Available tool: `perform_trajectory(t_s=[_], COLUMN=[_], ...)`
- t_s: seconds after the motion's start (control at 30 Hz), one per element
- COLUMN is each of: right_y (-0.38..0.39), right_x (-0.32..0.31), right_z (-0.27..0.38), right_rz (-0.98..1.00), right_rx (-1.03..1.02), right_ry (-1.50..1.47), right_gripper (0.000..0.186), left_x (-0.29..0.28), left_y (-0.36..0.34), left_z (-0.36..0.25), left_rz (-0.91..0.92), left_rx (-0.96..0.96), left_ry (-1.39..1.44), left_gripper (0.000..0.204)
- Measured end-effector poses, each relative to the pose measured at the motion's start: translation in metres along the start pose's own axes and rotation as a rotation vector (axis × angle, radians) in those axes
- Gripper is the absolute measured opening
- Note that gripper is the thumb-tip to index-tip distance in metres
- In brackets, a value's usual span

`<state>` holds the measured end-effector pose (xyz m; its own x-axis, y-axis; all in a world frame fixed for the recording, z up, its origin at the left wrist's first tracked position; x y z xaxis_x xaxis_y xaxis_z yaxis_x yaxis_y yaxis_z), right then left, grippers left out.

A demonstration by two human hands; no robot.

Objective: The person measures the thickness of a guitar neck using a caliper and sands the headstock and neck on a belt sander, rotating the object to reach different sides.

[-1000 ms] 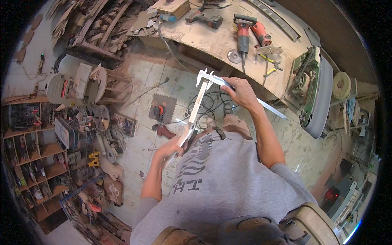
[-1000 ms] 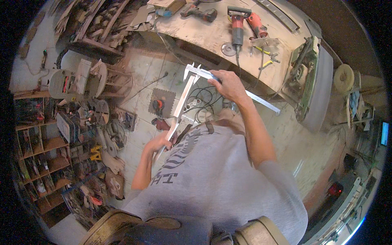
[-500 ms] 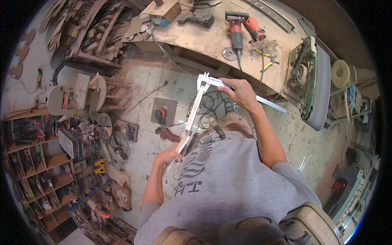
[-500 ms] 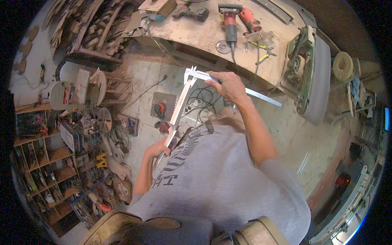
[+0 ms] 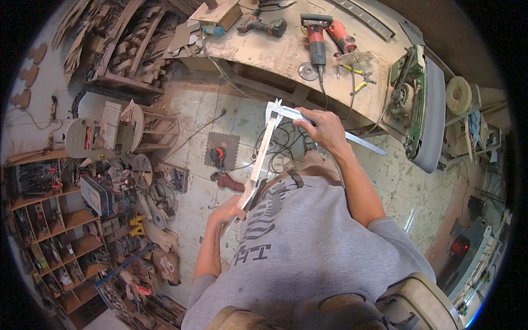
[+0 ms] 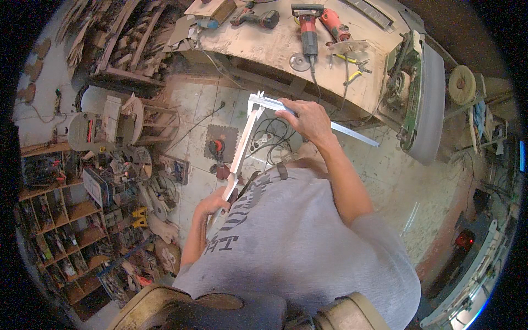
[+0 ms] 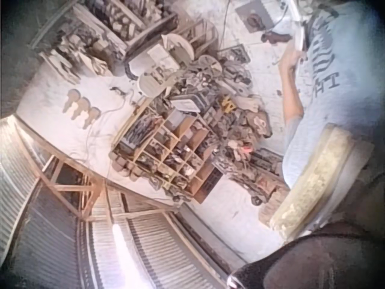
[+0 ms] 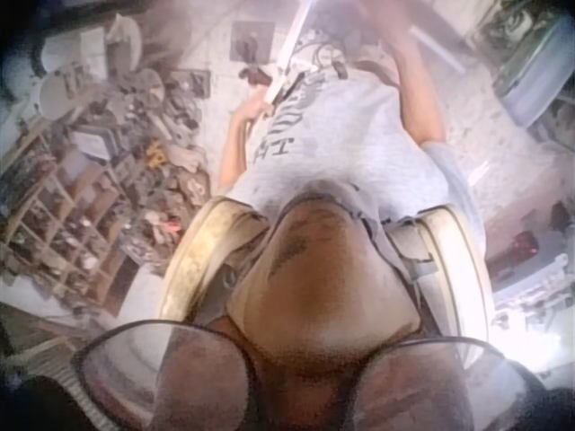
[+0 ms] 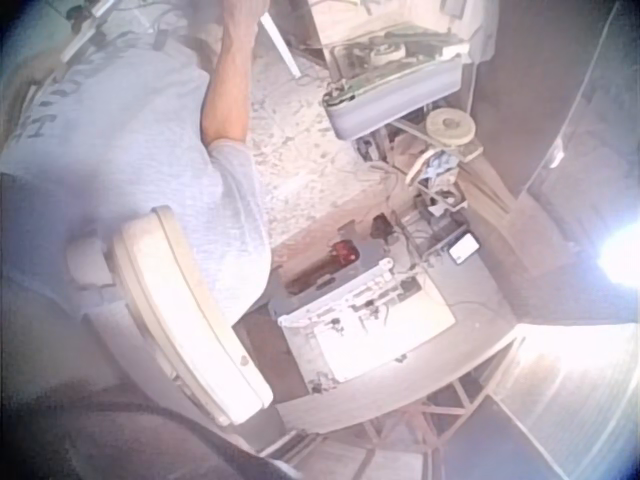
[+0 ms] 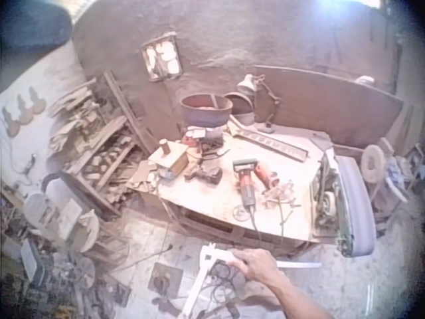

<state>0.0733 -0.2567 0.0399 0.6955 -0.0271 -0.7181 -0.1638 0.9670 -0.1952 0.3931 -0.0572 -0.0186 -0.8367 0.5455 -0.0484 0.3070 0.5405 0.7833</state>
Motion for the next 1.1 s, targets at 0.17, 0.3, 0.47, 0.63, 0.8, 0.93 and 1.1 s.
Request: perform_trajectory(t_s=[0.17, 0.3, 0.47, 0.63, 0.8, 0.93, 1.1], right_y=[0.005, 0.010, 0.014, 0.016, 0.017, 0.018, 0.018], right_x=[-0.003, -0.004, -0.006, -0.013, -0.019, -0.019, -0.023], right_z=[-0.002, -0.006, -0.008, -0.004, -0.001, -0.003, -0.002], right_rz=[-0.071, -0.081, -0.137, -0.163, -0.179, -0.202, -0.189], right_rx=[-0.034, -0.020, -0.045, -0.054, -0.069, -0.073, -0.047], right_ry=[-0.013, 0.016, 0.034, 0.063, 0.071, 0.059, 0.056], right_gripper=[0.043, 0.045, 0.045, 0.042, 0.043, 0.044, 0.046], left_x=[0.001, -0.001, 0.001, 0.003, 0.003, 0.006, 0.010], left_y=[-0.001, -0.002, -0.006, -0.004, -0.007, -0.006, -0.004], left_z=[-0.001, 0.000, 0.005, -0.003, -0.006, -0.013, -0.028], left_rz=[-0.008, -0.011, -0.003, -0.004, -0.004, -0.016, -0.009], left_rx=[0.006, -0.006, 0.033, 0.015, 0.093, 0.108, 0.101], left_ry=[-0.047, -0.097, -0.122, -0.132, -0.191, -0.159, -0.198], left_gripper=[0.046, 0.049, 0.051, 0.055, 0.057, 0.058, 0.057])
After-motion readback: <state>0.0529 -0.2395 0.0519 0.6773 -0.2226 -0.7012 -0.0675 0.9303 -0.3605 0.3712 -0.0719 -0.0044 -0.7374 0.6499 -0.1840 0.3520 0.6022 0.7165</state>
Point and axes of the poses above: each hand's wrist, its own y-axis away from the middle knuckle, its own x-axis out of the palm, z = x × y, the point moved 6 cm from there along -y, towards the middle knuckle, and after that the axes turned 7 degrees about -z, right-handed, at the moved point
